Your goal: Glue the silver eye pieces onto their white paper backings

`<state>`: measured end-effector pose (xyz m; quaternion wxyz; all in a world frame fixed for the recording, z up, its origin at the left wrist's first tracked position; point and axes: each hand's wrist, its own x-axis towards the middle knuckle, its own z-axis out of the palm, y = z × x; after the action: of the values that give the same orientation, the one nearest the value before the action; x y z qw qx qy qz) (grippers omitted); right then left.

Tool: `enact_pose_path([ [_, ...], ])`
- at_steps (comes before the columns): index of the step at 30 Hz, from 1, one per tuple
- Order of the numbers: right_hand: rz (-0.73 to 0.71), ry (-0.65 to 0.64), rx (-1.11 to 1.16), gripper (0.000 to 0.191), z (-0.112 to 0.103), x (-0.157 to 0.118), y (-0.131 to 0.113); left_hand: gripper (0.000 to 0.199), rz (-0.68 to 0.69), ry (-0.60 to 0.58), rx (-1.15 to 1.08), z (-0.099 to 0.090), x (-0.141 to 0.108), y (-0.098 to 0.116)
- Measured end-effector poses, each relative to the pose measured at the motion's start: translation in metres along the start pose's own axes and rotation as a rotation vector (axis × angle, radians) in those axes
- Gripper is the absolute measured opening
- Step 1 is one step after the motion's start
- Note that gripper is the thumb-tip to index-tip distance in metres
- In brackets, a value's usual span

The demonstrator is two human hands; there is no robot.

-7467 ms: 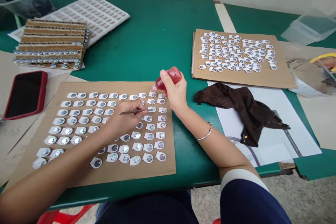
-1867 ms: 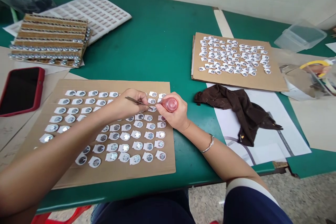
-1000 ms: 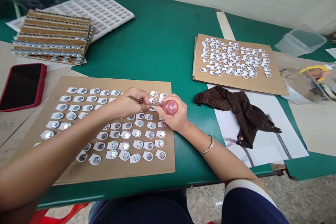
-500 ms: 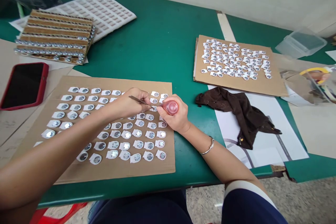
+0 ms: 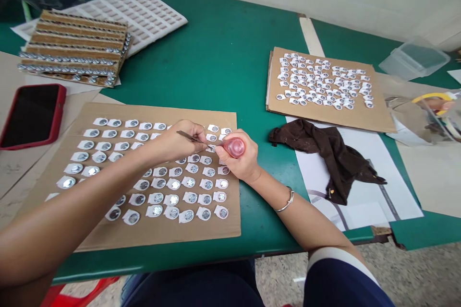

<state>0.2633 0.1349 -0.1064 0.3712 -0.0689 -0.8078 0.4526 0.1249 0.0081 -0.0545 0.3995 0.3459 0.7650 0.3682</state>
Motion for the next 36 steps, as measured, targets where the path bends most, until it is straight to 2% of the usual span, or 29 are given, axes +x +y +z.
enact_pose_path([
  [18, 0.026, -0.019, -0.011, 0.022, 0.0026, -0.0017, -0.0004, 0.003, 0.034, 0.0, 0.005, 0.0003, 0.0032, -0.0058],
  [29, 0.011, -0.018, 0.016, 0.022, 0.0045, -0.0016, -0.0017, 0.005, -0.004, -0.013, 0.022, -0.0001, 0.0052, -0.0036],
  [36, -0.011, -0.01, 0.024, 0.024, 0.0055, -0.0024, 0.0001, 0.004, 0.039, -0.005, 0.035, -0.0001, 0.0054, -0.0056],
])
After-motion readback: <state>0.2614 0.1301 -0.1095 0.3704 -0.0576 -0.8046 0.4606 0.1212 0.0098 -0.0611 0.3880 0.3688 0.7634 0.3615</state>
